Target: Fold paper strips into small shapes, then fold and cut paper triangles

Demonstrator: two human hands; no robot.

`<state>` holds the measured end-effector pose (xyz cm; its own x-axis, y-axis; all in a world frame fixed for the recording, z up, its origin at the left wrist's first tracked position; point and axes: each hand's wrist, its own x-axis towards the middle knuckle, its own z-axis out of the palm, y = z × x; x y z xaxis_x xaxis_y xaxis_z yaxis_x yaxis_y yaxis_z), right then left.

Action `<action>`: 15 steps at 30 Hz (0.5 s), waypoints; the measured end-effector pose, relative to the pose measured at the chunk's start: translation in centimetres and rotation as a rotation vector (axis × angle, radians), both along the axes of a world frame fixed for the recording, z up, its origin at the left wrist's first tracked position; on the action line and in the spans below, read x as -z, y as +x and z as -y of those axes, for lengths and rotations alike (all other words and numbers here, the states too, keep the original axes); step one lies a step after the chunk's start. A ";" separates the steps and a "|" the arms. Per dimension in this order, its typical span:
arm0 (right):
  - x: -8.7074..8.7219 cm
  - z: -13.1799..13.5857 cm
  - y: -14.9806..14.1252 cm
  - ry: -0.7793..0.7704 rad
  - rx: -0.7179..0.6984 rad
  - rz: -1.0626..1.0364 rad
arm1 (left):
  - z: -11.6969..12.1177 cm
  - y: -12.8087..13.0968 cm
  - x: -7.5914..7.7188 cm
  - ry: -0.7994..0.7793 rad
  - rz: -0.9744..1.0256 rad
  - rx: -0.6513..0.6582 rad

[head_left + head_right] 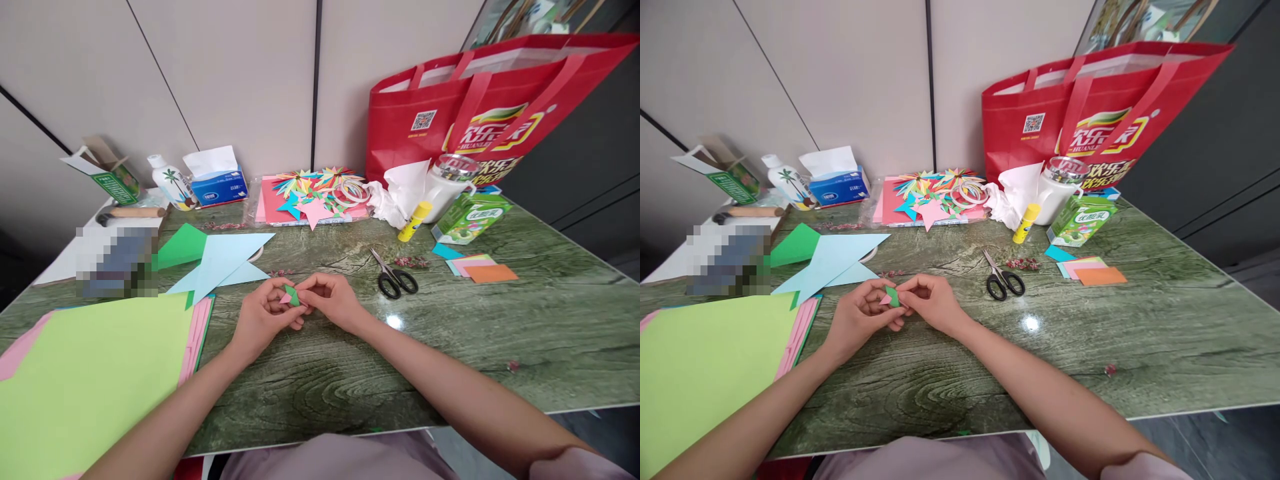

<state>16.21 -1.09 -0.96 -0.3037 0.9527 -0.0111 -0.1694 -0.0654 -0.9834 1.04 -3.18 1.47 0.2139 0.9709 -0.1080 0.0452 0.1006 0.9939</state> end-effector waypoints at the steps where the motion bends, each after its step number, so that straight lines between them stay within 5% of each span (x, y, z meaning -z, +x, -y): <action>1: 0.0 0.0 0.0 -0.002 0.006 -0.004 | 0.0 0.0 0.0 0.000 0.000 -0.007; 15: 0.1 -0.3 0.2 -0.010 -0.017 -0.025 | -1.0 -0.8 -0.4 -0.026 -0.022 0.102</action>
<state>16.41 -0.78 -1.02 -0.3201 0.9473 -0.0130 -0.1926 -0.0785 -0.9781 0.20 -2.21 1.91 0.3086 0.9411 -0.1384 0.0779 0.1200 0.9897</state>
